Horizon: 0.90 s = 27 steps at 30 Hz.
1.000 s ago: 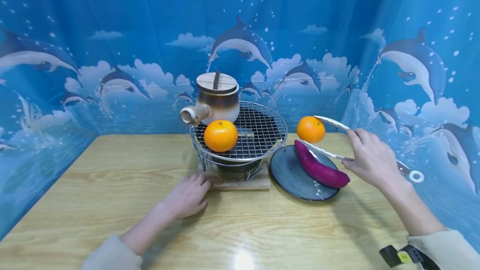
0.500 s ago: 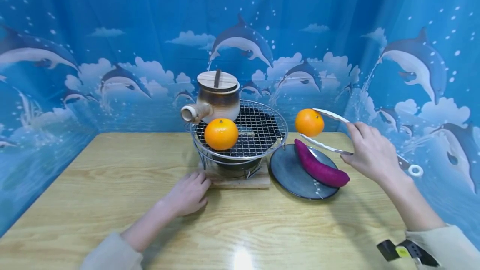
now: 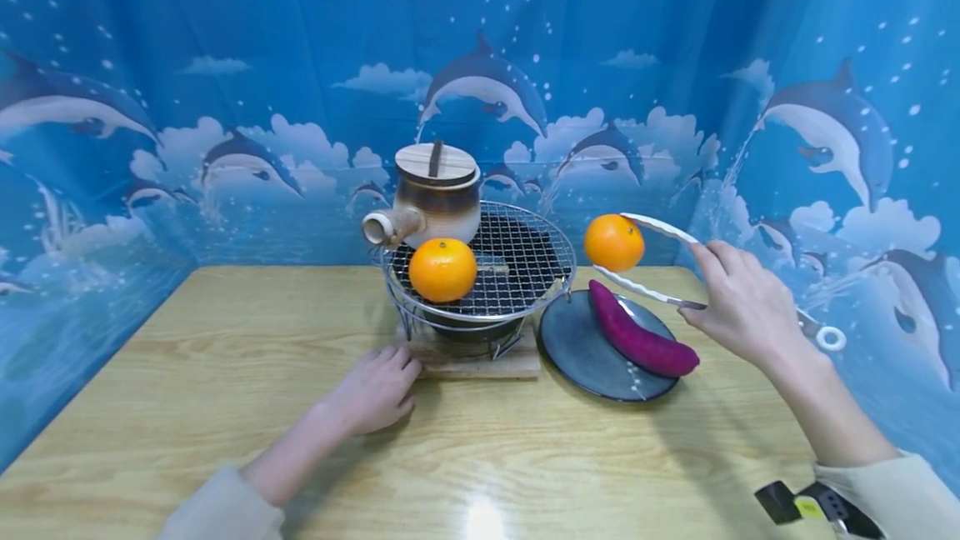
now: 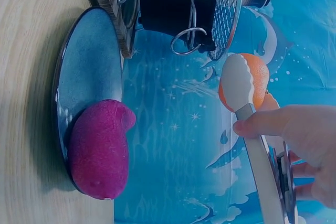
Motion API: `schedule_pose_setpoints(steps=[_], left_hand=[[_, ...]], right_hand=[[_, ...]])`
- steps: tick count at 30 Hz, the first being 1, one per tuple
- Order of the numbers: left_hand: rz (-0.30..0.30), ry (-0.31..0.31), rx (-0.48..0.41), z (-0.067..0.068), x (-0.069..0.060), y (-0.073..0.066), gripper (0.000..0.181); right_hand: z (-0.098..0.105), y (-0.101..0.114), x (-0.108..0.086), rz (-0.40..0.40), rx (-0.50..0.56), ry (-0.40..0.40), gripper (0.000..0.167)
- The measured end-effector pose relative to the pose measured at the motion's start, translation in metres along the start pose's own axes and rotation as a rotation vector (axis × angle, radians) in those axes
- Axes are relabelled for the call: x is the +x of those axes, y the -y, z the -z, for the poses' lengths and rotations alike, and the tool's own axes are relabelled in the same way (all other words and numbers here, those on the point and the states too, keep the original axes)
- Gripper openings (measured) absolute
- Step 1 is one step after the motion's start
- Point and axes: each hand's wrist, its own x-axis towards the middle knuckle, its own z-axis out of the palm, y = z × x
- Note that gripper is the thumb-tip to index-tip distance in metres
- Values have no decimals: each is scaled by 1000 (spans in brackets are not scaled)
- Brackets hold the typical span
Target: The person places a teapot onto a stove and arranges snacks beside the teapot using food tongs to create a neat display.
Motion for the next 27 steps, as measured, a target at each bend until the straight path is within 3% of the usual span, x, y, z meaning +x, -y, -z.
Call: schedule_pose_setpoints(steps=[27], left_hand=[[-5,6,23,2,0,-1,33]], right_hand=[[15,13,0,25,19,-31,81]])
